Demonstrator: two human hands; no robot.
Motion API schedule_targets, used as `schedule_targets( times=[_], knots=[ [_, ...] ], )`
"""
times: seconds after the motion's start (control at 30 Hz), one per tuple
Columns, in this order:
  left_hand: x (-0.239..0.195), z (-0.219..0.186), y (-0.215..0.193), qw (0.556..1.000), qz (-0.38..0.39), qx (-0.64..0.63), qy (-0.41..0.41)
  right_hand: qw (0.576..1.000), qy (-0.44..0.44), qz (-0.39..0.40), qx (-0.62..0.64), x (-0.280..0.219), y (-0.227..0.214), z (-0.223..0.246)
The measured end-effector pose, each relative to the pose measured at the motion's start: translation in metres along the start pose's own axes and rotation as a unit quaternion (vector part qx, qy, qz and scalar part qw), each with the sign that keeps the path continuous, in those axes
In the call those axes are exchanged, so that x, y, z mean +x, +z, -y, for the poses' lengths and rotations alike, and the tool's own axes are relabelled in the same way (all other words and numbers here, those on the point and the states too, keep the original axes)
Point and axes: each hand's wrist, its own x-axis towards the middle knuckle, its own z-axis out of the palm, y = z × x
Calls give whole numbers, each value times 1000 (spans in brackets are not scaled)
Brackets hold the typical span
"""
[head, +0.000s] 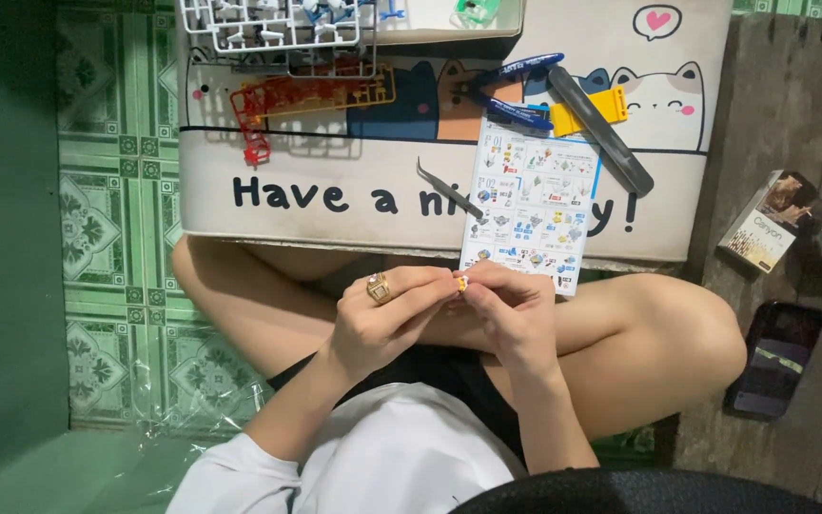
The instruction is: The person assembles a small plastic model kit by hand, snapping together red and yellow pieces, then using blue-handled pliers to remove a green part from a sprue and trim its edges. The workspace includes a patterned green floor, a white box with cat graphics, and an instruction sheet.
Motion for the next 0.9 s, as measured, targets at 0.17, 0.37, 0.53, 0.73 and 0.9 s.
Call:
schedule_targets(
  times=[0.17,0.37,0.53,0.73,0.9],
  knots=[
    [3,6,5,1000,4,-18,8,1000,4,0,-14,6,0,1],
    [7,17,10,999,8,-37,3,1000,11,-2,-22,13,-1,3],
    [5,42,14,998,3,35,-44,979,-40,-41,-196,22,0,14],
    [14,75,11,994,-4,84,-72,886,-36,-15,-462,23,-2,40],
    [26,94,17,979,18,199,-35,736,-37,-70,-673,34,-10,44]
  ],
)
